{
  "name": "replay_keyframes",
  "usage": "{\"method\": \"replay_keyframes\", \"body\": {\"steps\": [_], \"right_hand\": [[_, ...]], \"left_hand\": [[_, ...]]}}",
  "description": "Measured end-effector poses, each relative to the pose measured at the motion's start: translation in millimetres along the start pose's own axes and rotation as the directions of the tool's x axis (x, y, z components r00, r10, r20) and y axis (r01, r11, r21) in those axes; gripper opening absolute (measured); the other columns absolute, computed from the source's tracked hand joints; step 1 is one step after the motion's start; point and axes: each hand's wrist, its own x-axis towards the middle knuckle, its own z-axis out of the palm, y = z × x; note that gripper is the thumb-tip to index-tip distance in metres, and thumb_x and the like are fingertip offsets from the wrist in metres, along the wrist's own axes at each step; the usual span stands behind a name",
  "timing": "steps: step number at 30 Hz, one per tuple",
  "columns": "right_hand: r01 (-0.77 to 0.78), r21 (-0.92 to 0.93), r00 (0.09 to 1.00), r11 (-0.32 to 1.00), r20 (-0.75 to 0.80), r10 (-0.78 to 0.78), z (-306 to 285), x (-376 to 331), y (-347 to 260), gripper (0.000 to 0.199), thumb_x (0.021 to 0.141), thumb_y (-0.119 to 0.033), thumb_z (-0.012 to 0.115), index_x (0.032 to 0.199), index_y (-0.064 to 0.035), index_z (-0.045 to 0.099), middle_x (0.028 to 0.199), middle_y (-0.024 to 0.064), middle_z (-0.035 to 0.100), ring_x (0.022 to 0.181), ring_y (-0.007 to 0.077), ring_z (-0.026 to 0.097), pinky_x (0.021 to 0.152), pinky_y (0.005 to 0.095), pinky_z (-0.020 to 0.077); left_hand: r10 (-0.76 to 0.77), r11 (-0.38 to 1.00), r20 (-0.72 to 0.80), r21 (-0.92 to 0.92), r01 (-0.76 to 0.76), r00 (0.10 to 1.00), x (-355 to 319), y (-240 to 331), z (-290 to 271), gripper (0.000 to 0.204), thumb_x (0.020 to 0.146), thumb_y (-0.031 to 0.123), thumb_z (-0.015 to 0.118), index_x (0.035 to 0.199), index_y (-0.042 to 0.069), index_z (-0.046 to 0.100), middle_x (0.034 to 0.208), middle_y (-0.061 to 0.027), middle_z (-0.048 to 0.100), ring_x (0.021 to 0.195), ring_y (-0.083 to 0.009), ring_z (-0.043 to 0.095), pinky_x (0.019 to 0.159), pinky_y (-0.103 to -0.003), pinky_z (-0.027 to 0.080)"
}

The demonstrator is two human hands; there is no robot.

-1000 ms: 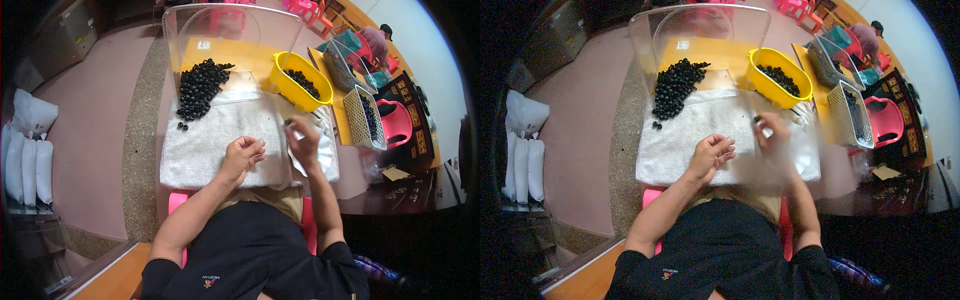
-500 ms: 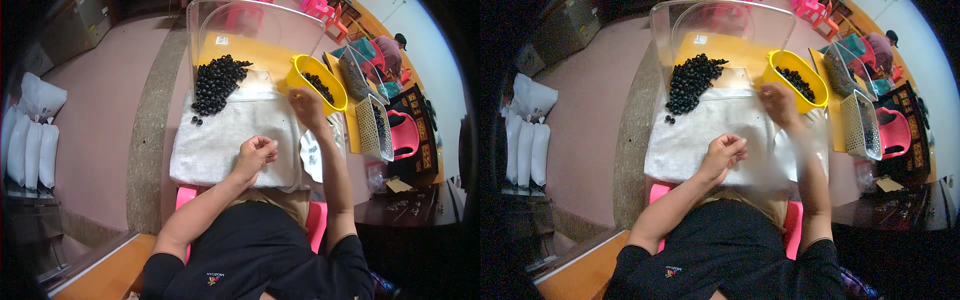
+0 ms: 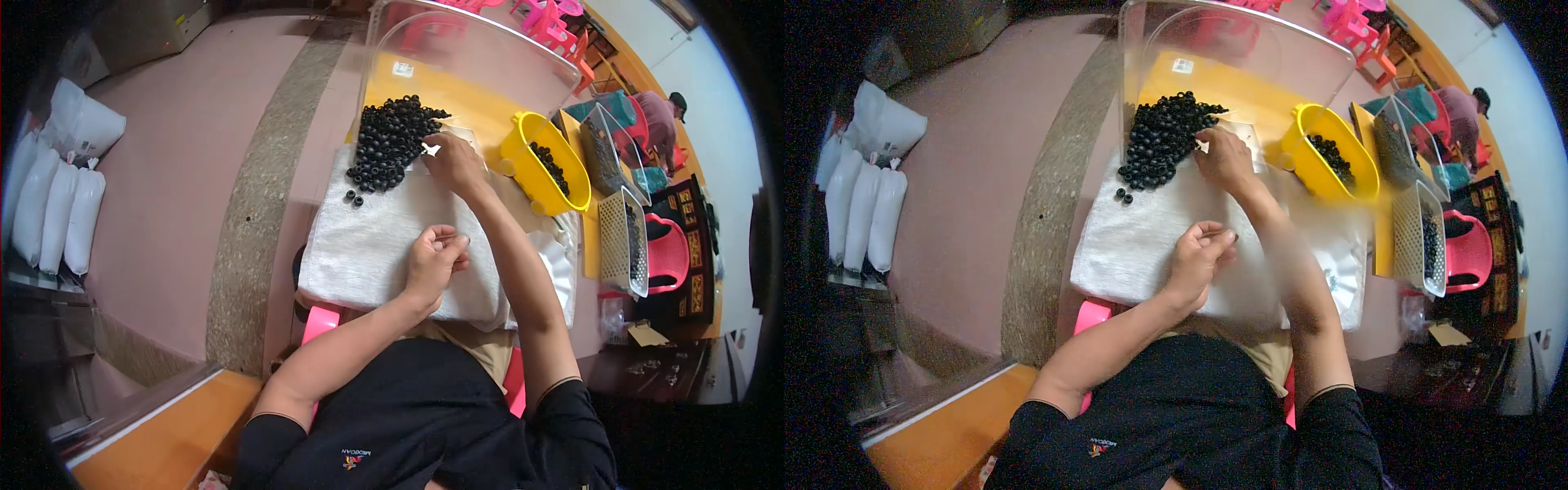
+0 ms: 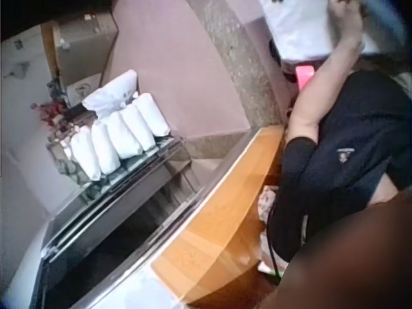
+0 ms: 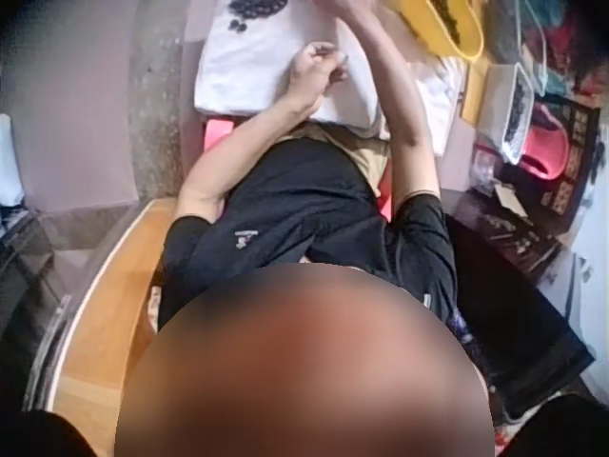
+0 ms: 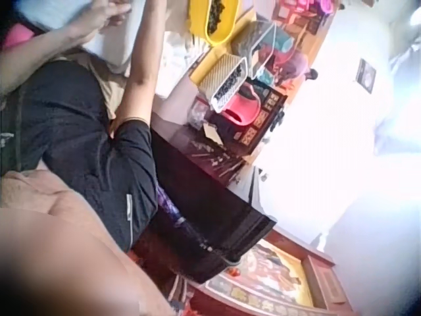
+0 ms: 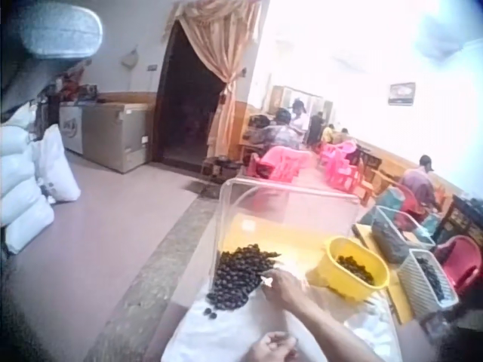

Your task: Inspecting and sorting small black berries on a white cloth surface at a manual workstation.

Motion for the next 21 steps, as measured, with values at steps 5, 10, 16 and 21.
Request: {"method": "replay_keyframes", "body": {"steps": [5, 10, 16, 21], "right_hand": [[0.159, -0.001, 0.987, 0.987, -0.012, -0.159, 15, 4, 8, 0.027, 0.081, -0.021, 0.067, 0.106, -0.0116, 0.07, 0.108, 0.0078, 0.065, 0.101, 0.0299, 0.062, 0.086, 0.0403, 0.0496], [0.184, -0.078, 0.983, 0.98, -0.004, -0.185, 13, 3, 4, 0.023, 0.081, -0.021, 0.067, 0.102, -0.0115, 0.071, 0.109, 0.0069, 0.063, 0.101, 0.0292, 0.062, 0.084, 0.0402, 0.05], [0.136, -0.096, 0.991, 0.986, 0.025, -0.134, 5, -3, 2, 0.024, 0.081, -0.023, 0.068, 0.103, -0.0131, 0.071, 0.11, 0.0065, 0.062, 0.098, 0.0287, 0.063, 0.082, 0.0399, 0.0497], [0.128, -0.064, 0.992, 0.99, 0.008, -0.128, 2, -8, -2, 0.028, 0.08, -0.024, 0.068, 0.107, -0.0146, 0.071, 0.11, 0.0062, 0.062, 0.098, 0.0278, 0.063, 0.083, 0.0391, 0.0489]], "left_hand": [[-0.001, 0.999, -0.03, 0.044, 0.002, 1.0, -3, 7, 4, 0.036, 0.087, 0.014, 0.069, 0.115, 0.005, 0.048, 0.093, -0.0044, 0.065, 0.075, -0.0107, 0.061, 0.071, -0.024, 0.05], [0.023, 0.999, -0.021, 0.047, -0.022, 1.0, 0, 3, 1, 0.039, 0.088, 0.015, 0.069, 0.117, 0.003, 0.047, 0.093, -0.0052, 0.065, 0.077, -0.0109, 0.061, 0.072, -0.024, 0.05], [0.031, 0.998, -0.03, 0.057, -0.03, 0.999, -1, 4, 2, 0.038, 0.087, 0.015, 0.069, 0.117, 0.003, 0.047, 0.093, -0.0057, 0.064, 0.078, -0.0113, 0.061, 0.073, -0.024, 0.05], [0.038, 0.998, -0.031, 0.051, -0.036, 0.999, 0, 3, 2, 0.038, 0.087, 0.015, 0.068, 0.116, 0.002, 0.047, 0.092, -0.0059, 0.064, 0.079, -0.012, 0.061, 0.072, -0.025, 0.05]]}}
